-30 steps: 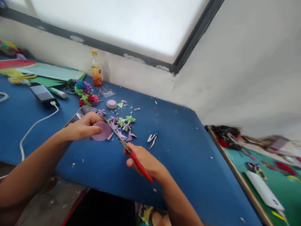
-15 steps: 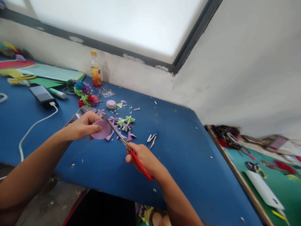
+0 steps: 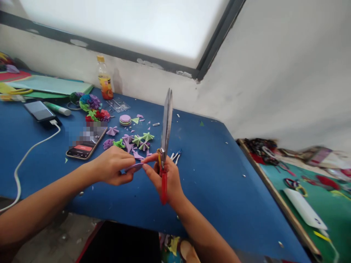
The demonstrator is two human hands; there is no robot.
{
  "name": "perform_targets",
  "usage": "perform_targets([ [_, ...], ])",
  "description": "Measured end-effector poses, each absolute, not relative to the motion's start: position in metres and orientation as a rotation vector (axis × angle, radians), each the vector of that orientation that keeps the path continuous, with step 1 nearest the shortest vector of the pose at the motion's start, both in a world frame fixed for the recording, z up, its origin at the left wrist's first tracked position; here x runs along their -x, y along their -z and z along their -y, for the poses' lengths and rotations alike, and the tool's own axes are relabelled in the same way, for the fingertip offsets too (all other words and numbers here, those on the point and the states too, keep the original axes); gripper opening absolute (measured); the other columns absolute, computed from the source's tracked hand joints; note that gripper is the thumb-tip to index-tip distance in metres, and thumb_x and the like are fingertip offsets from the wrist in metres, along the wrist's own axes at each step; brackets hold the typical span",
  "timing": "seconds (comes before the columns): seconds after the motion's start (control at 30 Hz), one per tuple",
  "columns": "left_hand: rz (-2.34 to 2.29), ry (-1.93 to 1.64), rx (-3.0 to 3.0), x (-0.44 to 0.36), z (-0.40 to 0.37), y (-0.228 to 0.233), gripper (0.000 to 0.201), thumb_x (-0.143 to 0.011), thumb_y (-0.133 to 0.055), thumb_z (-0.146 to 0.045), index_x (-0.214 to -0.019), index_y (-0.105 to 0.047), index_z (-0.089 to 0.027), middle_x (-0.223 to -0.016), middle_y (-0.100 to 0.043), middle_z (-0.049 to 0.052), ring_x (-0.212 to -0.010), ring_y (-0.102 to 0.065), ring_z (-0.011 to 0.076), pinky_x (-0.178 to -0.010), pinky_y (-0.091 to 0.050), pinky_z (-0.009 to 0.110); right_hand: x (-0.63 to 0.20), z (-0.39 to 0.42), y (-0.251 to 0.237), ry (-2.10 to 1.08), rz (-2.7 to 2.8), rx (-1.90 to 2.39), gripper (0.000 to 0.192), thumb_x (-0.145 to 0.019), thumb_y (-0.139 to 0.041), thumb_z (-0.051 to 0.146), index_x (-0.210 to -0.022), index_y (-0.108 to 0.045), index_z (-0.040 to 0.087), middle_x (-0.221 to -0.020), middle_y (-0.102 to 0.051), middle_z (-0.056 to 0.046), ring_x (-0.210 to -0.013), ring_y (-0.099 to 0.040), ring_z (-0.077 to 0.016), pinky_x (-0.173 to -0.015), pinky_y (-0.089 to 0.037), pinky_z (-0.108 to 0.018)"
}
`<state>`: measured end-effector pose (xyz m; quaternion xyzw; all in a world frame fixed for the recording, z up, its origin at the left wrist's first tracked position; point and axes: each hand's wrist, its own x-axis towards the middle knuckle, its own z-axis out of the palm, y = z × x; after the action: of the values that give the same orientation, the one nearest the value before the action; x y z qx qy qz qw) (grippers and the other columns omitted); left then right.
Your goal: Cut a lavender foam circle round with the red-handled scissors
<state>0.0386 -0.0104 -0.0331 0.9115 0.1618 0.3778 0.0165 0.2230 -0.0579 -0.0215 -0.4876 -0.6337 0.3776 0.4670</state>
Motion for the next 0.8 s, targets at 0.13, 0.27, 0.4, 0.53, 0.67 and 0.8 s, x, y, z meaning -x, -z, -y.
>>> perform_targets([
  [0.13, -0.519, -1.160, -2.742, -0.040, 0.011, 0.036, 0.019, -0.075, -0.043, -0.016, -0.057, -0.046, -0.018, -0.048, -0.048, -0.005, -0.040, -0.039, 0.0081, -0.042, -0.026, 0.024, -0.221, 0.058, 0.021, -0.923, 1.528, 1.197, 0.009, -0.073, -0.066, 0.028, -0.075, -0.061, 0.020, -0.055, -0.044, 0.006, -0.047, -0.037, -0.0068, -0.045, -0.030, -0.021],
  [0.27, -0.669, -1.172, -2.585, -0.041, 0.011, 0.036, 0.021, -0.078, -0.044, -0.021, -0.058, -0.043, -0.018, -0.048, -0.044, -0.005, -0.041, -0.036, 0.0071, -0.042, -0.025, 0.022, -0.222, 0.057, 0.025, -0.920, 1.400, 1.168, 0.014, -0.071, -0.068, 0.031, -0.075, -0.059, 0.020, -0.063, -0.051, 0.004, -0.051, -0.041, -0.0071, -0.047, -0.033, -0.022],
  [0.4, -0.645, -1.080, -2.302, -0.042, 0.013, 0.031, 0.025, -0.084, -0.044, -0.029, -0.063, -0.046, -0.016, -0.052, -0.046, -0.004, -0.047, -0.042, 0.0070, -0.046, -0.034, 0.019, -0.225, 0.051, 0.030, -1.052, 1.219, 1.151, 0.023, -0.069, -0.070, 0.036, -0.073, -0.054, 0.020, -0.056, -0.048, 0.006, -0.043, -0.039, -0.0058, -0.041, -0.031, -0.021],
  [0.53, -0.626, -1.020, -1.955, -0.043, 0.016, 0.025, 0.021, -0.086, -0.046, -0.031, -0.078, -0.055, -0.014, -0.062, -0.055, -0.001, -0.049, -0.049, 0.0070, -0.047, -0.041, 0.018, -0.225, 0.042, 0.028, -1.157, 1.009, 1.096, 0.032, -0.062, -0.073, 0.034, -0.071, -0.046, 0.021, -0.050, -0.043, 0.011, -0.034, -0.031, -0.0029, -0.034, -0.029, -0.019],
  [0.67, -0.724, -1.038, -1.688, -0.047, 0.015, 0.025, 0.021, -0.085, -0.050, -0.031, -0.084, -0.060, -0.013, -0.071, -0.064, 0.003, -0.053, -0.057, 0.0081, -0.048, -0.047, 0.018, -0.225, 0.036, 0.027, -1.176, 0.951, 1.099, 0.034, -0.060, -0.073, 0.032, -0.071, -0.043, 0.022, -0.051, -0.044, 0.010, -0.037, -0.037, -0.0037, -0.032, -0.029, -0.017],
  [0.8, -0.895, -1.024, -1.593, -0.050, 0.011, 0.029, 0.025, -0.078, -0.063, -0.035, -0.089, -0.064, -0.012, -0.069, -0.066, 0.004, -0.059, -0.061, 0.0114, -0.049, -0.050, 0.019, -0.228, 0.031, 0.032, -1.115, 0.973, 1.155, 0.034, -0.061, -0.073, 0.033, -0.073, -0.043, 0.022, -0.061, -0.052, 0.006, -0.041, -0.043, -0.0055, -0.033, -0.032, -0.019],
])
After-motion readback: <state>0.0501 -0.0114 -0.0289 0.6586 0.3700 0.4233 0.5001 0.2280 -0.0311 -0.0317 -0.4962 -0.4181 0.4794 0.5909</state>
